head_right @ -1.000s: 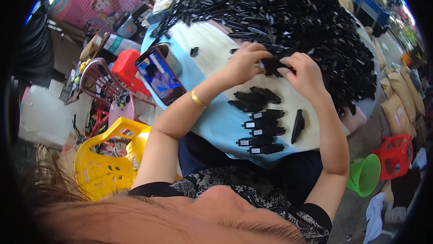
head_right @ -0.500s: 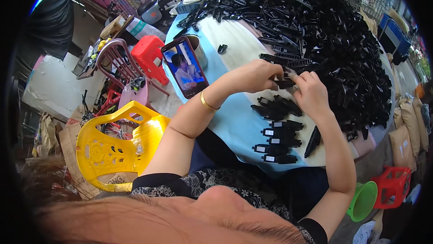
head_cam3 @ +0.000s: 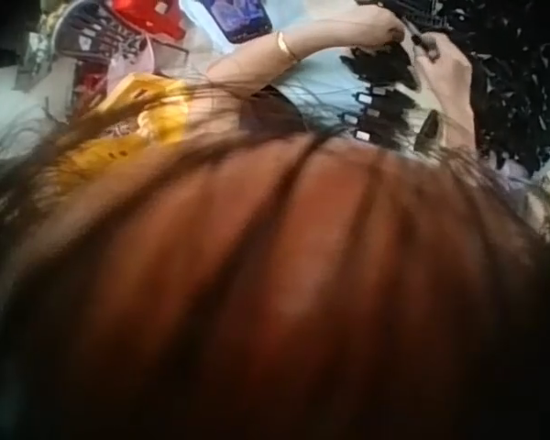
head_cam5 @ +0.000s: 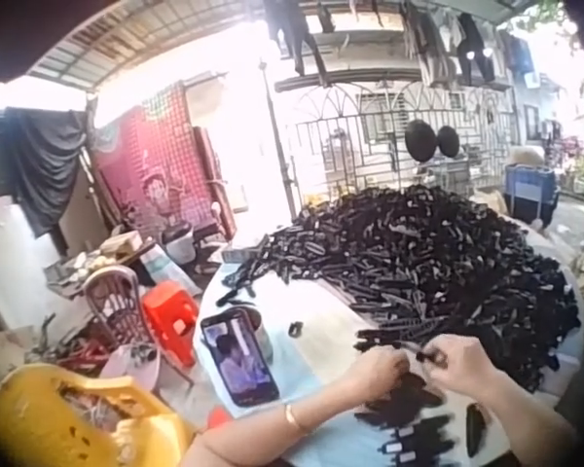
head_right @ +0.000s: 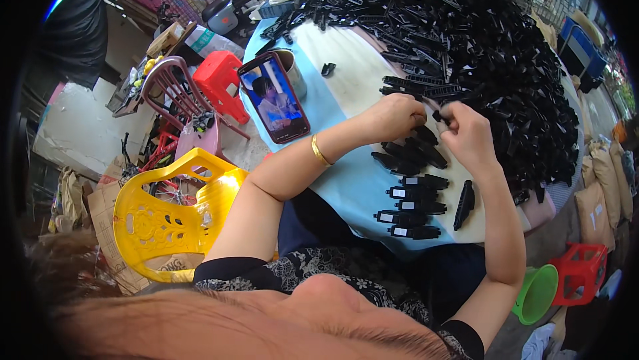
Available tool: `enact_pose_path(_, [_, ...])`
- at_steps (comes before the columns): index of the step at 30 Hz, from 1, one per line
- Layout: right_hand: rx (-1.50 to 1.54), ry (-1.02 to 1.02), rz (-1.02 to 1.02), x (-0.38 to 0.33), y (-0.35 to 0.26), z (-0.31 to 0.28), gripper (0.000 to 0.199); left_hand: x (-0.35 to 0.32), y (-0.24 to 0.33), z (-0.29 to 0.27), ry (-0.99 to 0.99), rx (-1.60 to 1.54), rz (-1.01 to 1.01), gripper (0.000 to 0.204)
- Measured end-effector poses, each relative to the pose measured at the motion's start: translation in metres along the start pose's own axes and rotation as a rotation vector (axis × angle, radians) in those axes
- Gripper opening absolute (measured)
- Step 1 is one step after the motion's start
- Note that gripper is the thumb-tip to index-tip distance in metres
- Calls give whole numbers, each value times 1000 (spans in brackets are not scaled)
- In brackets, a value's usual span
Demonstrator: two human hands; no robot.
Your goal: Assembling small black plastic components by hand on a table.
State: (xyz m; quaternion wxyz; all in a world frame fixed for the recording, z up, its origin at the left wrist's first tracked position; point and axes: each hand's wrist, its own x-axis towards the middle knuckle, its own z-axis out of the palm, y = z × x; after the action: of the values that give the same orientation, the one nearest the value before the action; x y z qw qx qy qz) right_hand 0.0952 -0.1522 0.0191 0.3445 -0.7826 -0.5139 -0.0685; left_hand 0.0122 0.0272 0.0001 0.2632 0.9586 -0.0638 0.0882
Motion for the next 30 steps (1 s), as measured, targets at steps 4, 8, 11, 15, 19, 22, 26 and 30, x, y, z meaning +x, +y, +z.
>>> enact_pose_path(4, [608, 65, 152, -4, 17, 5, 38, 1, 6, 8, 237, 74, 55, 13])
enact_pose_path(8, [711, -6, 179, -1, 13, 9, 43, -1, 4, -2, 244, 69, -89, 15])
enact_pose_path(11, [527, -51, 155, -3, 14, 7, 37, 1, 3, -9, 72, -34, -114, 18])
enact_pose_path(15, [33, -183, -9, -9, 17, -2, 35, -2, -5, -26, -79, -85, 143, 27])
enact_pose_path(19, [-205, -121, 17, -13, 5, -10, 26, -5, 4, -24, -119, 65, 116, 26])
enact_pose_path(22, [-84, -59, 188, -7, 0, -16, 22, -4, 12, -23, -14, -148, -45, 23])
enact_pose_path(26, [675, 122, 314, -4, 13, -3, 20, 4, 7, -7, 5, -867, -245, 41])
enact_pose_path(30, [333, 22, 148, -6, 3, -11, 26, 0, 22, -1, 5, -1108, -183, 55])
